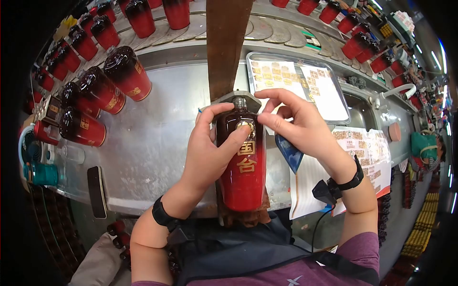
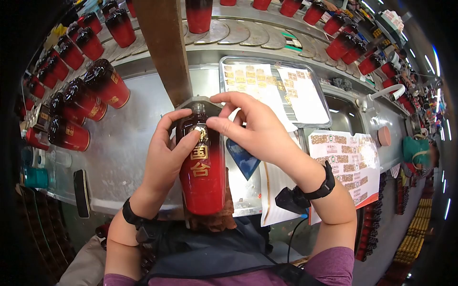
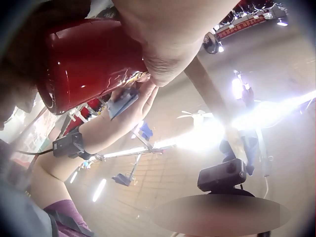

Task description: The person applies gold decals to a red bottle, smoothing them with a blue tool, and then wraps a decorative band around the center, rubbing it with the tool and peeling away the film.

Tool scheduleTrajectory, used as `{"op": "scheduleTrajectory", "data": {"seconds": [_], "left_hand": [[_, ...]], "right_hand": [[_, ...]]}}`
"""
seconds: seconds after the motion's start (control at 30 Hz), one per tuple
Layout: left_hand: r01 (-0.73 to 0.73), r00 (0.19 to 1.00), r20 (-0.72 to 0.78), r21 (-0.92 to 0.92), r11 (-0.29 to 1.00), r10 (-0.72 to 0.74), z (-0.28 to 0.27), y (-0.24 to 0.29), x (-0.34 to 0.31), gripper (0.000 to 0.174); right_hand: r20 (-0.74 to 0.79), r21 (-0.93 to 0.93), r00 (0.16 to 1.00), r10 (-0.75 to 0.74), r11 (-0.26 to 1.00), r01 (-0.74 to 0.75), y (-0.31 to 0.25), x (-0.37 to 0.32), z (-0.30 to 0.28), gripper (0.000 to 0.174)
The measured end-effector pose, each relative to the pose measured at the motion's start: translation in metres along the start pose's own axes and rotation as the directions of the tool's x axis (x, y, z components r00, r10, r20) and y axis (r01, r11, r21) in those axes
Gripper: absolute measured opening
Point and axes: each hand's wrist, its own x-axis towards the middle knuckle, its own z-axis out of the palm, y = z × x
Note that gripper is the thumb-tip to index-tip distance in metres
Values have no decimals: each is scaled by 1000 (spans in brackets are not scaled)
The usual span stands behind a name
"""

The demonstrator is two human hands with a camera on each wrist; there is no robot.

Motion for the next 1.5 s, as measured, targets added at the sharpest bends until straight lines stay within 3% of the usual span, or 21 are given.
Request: {"op": "scheduleTrajectory", "data": {"seconds": [0.07, 0.33, 0.43, 0.5, 0.53, 0.57, 0.63, 0.77, 0.97, 1.07, 1.17, 1.27, 1.33, 1.5], "left_hand": [[19, 1000, -19, -21, 1000, -19, 1, -1, 0, 46], [15, 1000, -15, -28, 999, -16, -1, -3, 1, 40], [53, 999, 3, -60, 997, -53, -1, -1, 0, 39], [-23, 1000, 12, 34, 999, 23, -1, -6, 1, 39], [18, 999, 29, -76, 997, -16, 2, -4, 0, 40], [-11, 999, 31, -74, 997, 13, 0, -7, 1, 40], [-104, 994, -4, 163, 981, 106, -5, -17, 3, 42], [-31, 999, 16, 5, 1000, 31, -1, -11, -2, 41], [-23, 1000, 16, 26, 999, 22, 0, -8, -5, 40], [-6, 1000, 10, 15, 1000, 6, 0, -6, -6, 32], [14, 1000, -25, -25, 1000, -14, -6, -13, -6, 26], [57, 998, -21, -120, 991, -59, -7, -6, -11, 28], [76, 996, -37, -161, 984, -83, -8, -6, -6, 28], [-18, 1000, -1, -112, 994, 18, -7, -8, -4, 30]], "right_hand": [[32, 164, 998, 59, 984, -63, 5, -5, 2, 49], [45, 253, 994, 97, 962, -105, 11, -9, 10, 57], [38, 205, 997, 70, 976, -76, 10, -9, 13, 56], [20, 206, 999, 39, 978, -43, 14, -9, 15, 53], [34, 291, 995, 90, 952, -96, 18, -10, 15, 51], [51, 368, 991, 126, 920, -136, 21, -8, 14, 49], [30, 377, 990, 136, 916, -137, 26, -9, 14, 41], [20, 359, 993, 117, 926, -116, 23, -9, 6, 31], [32, 431, 988, 153, 889, -152, 29, -11, -7, 35], [30, 428, 965, 260, 869, -248, 20, -18, -5, 35], [8, 378, 973, 231, 900, -217, 24, -24, 6, 35], [-69, 346, 990, 119, 934, -88, 24, -28, 18, 40], [-27, 382, 988, 154, 915, -132, 23, -26, 19, 44], [45, 472, 973, 227, 854, -221, 10, -22, 21, 52]]}}
